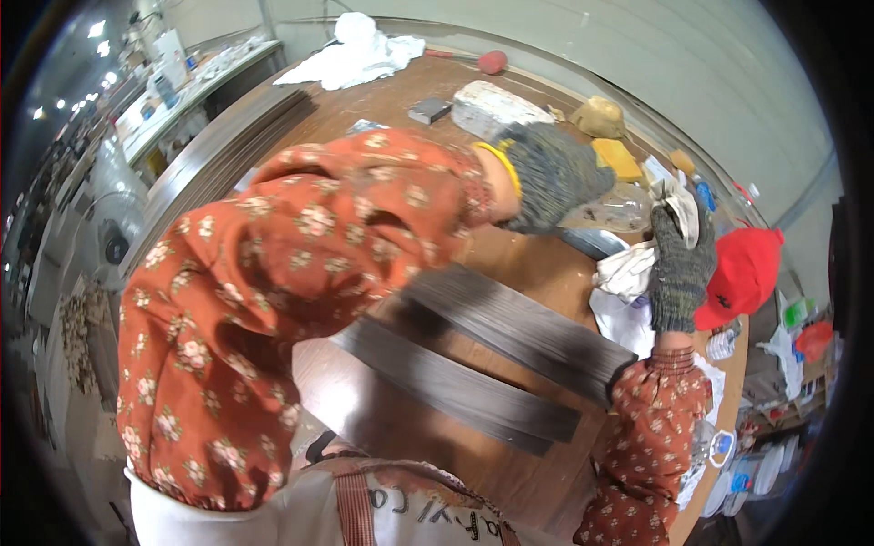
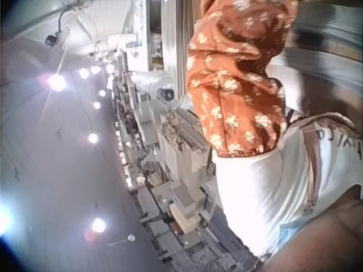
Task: Cleaning and wiping down wooden furniture components with a sponge and cloth.
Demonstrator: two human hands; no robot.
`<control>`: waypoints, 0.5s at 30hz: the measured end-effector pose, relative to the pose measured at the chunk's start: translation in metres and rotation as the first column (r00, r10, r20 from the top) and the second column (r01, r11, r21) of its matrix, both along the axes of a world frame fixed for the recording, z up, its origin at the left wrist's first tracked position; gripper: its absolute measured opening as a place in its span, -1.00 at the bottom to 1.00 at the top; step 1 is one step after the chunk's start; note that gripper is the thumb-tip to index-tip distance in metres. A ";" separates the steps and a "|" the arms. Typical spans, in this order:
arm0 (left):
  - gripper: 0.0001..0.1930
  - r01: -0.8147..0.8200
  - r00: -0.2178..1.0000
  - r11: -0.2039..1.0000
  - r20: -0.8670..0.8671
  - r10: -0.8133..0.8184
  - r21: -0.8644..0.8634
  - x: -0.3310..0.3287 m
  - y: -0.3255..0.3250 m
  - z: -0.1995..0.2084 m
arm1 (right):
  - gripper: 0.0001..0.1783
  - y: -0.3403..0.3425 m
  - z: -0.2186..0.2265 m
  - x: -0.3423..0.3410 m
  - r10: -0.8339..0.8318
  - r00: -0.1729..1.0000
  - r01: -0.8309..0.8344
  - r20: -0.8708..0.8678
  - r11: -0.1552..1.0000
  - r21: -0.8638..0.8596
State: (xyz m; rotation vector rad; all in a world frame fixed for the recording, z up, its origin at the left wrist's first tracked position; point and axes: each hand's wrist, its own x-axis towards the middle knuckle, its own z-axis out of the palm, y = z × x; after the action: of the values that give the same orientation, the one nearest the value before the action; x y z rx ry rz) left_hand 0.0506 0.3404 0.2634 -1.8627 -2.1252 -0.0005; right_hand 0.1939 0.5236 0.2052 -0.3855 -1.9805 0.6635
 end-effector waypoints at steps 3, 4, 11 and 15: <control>-0.42 -0.106 0.991 0.993 0.084 0.101 0.057 -0.039 -0.056 -0.002 | -0.51 0.013 -0.002 -0.025 -0.019 0.972 -0.011 0.236 0.992 0.128; -0.42 -0.163 0.972 0.983 0.187 0.144 0.087 -0.049 -0.069 0.001 | -0.51 0.034 -0.002 -0.019 -0.044 0.971 0.005 0.237 0.987 0.162; -0.49 -0.944 0.329 0.294 0.467 0.821 0.147 -0.075 -0.371 -0.035 | -0.48 0.061 -0.059 -0.064 0.020 0.864 -0.202 0.504 0.930 0.308; -0.55 -0.986 -0.126 0.071 0.946 0.299 -0.153 -0.086 -0.486 -0.128 | -0.50 0.067 -0.014 -0.044 0.081 0.946 -0.147 0.315 0.970 0.191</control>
State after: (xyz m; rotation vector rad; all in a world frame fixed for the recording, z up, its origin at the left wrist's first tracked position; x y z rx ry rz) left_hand -0.0354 -0.1451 0.1353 0.4027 -2.7717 -1.5627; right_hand 0.1500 0.5902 0.1907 -0.2537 -2.3584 0.4775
